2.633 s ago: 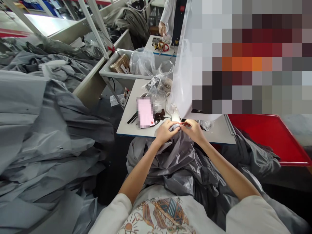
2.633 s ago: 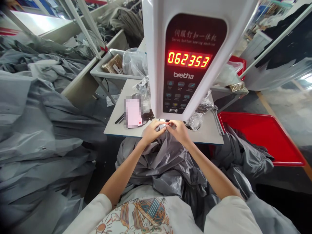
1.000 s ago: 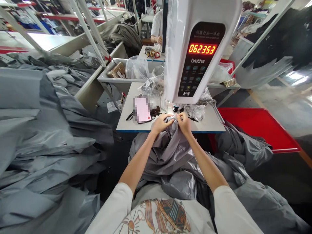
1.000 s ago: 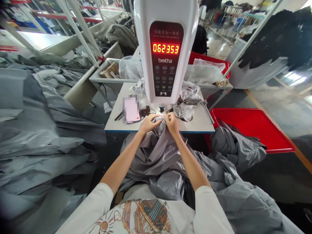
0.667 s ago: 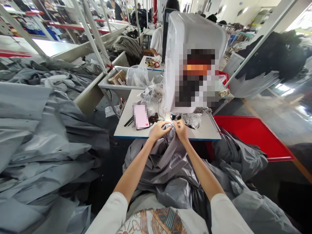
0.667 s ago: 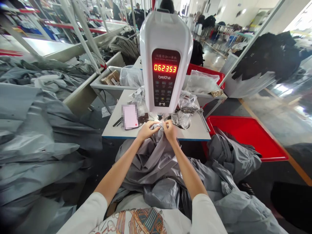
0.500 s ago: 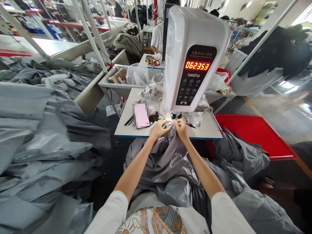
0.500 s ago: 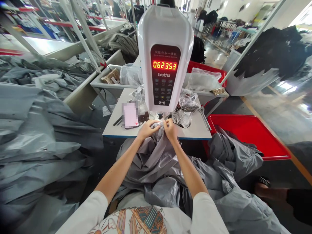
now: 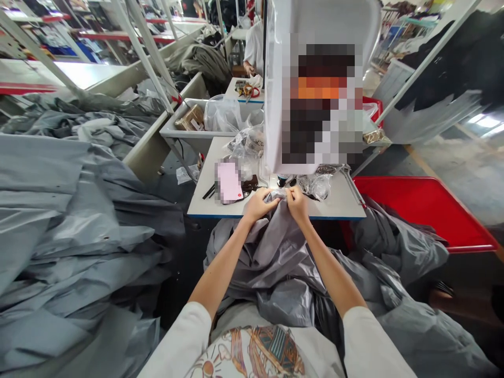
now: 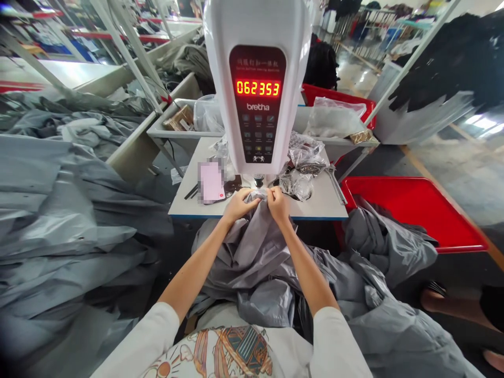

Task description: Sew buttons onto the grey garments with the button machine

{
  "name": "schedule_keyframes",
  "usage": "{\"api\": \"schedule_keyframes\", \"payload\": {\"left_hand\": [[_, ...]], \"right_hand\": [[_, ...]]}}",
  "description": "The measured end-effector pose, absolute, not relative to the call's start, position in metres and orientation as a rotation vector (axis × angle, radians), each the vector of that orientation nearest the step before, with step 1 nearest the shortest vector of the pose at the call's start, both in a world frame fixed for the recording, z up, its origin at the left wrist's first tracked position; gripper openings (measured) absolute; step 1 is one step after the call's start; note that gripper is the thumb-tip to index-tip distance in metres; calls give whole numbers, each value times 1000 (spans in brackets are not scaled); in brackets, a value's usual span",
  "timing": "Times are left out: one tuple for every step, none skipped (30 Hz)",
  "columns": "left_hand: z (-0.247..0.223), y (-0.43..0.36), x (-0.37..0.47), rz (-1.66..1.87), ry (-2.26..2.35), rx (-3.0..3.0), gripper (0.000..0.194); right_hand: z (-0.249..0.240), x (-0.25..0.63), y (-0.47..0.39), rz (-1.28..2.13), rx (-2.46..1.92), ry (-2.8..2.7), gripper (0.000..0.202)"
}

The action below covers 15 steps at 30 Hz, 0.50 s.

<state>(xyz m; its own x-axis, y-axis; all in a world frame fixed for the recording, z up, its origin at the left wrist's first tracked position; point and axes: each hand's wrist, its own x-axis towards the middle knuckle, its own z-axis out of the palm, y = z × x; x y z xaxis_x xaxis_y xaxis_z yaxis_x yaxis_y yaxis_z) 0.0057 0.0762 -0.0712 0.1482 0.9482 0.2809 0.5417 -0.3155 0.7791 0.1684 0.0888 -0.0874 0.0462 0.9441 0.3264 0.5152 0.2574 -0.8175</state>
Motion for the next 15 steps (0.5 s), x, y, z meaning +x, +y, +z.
{"api": "schedule_keyframes", "payload": {"left_hand": [[-71, 76, 6, 1051, 1417, 1927, 27], [-71, 76, 6, 1051, 1415, 1928, 27], [-72, 76, 5, 1053, 1412, 1931, 28], [-72, 76, 5, 1055, 1410, 1935, 28], [-73, 76, 5, 1056, 1409, 1939, 29], [-73, 76, 4, 1056, 1408, 1941, 30], [-73, 76, 4, 1049, 1402, 1943, 31], [-72, 75, 3, 1043, 1391, 1939, 33], [-71, 75, 2, 1033, 1374, 1925, 35], [-69, 75, 0, 1019, 1347, 1900, 39], [-67, 75, -1, 1008, 1320, 1859, 41], [-65, 75, -3, 1002, 1303, 1805, 40], [-62, 76, -4, 995, 1300, 1743, 38], [-60, 76, -6, 983, 1315, 1684, 36], [-58, 77, -8, 968, 1344, 1643, 34]], "right_hand": [[-88, 168, 89, 560, -1391, -1599, 32], [-89, 168, 88, 538, -1398, -1597, 31], [-89, 167, 88, 524, -1403, -1598, 31], [-89, 167, 87, 521, -1405, -1600, 31], [-89, 166, 87, 523, -1405, -1600, 31], [-89, 166, 86, 527, -1405, -1600, 31], [-88, 166, 86, 529, -1403, -1598, 31], [-87, 166, 86, 532, -1397, -1595, 31], [-86, 167, 86, 538, -1387, -1590, 31], [-84, 168, 86, 551, -1376, -1581, 32], [-82, 169, 87, 568, -1363, -1566, 33], [-79, 170, 88, 588, -1350, -1548, 33], [-77, 172, 89, 603, -1337, -1526, 34], [-74, 173, 90, 613, -1323, -1505, 34], [-70, 175, 92, 618, -1306, -1487, 34]]}}
